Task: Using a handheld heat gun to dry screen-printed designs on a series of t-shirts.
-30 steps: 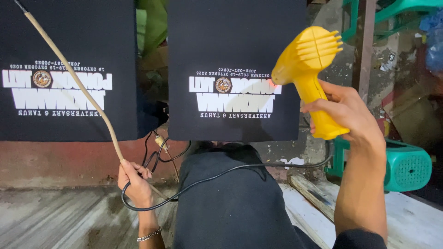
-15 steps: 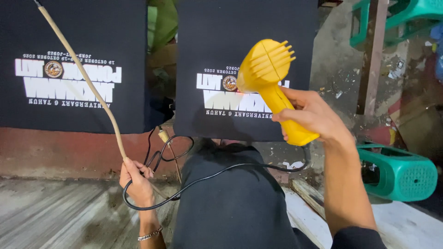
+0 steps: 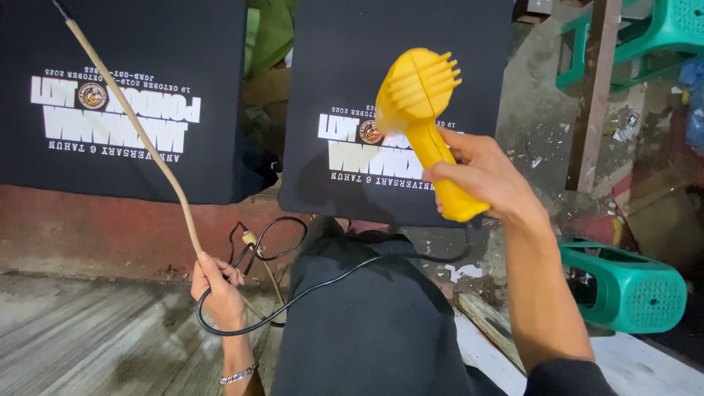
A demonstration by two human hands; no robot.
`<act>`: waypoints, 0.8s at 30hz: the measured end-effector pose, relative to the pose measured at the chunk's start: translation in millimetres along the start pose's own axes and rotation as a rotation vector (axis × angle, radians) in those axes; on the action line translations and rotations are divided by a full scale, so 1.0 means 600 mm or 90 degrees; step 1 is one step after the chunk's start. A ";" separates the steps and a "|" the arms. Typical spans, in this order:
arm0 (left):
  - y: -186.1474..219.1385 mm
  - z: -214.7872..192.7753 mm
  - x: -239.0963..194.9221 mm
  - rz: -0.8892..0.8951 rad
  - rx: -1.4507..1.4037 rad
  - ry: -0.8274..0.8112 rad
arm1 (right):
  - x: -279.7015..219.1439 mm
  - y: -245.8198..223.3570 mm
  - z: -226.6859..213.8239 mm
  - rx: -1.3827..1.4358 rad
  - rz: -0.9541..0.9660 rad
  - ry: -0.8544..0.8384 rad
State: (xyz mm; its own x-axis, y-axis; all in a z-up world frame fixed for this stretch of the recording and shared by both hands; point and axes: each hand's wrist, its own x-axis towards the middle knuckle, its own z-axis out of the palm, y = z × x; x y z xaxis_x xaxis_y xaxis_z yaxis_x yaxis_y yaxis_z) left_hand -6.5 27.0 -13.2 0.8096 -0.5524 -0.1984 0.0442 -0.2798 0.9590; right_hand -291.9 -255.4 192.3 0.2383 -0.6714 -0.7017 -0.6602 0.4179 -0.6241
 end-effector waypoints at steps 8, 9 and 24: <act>0.003 -0.004 -0.001 0.013 0.019 -0.011 | -0.013 0.003 -0.017 -0.005 0.071 0.001; 0.004 -0.002 -0.003 0.005 0.022 -0.016 | -0.014 0.000 -0.014 0.006 0.071 0.010; 0.012 0.020 0.016 -0.013 0.019 -0.038 | -0.028 0.009 -0.028 0.050 0.056 0.068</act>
State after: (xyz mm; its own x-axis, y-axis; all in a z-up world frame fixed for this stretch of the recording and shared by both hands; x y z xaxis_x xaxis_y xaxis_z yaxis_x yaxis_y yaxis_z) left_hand -5.5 9.9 -10.4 0.7720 -0.5925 -0.2302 0.0421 -0.3138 0.9486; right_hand -311.6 -252.3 206.3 0.1027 -0.6896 -0.7169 -0.6165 0.5214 -0.5900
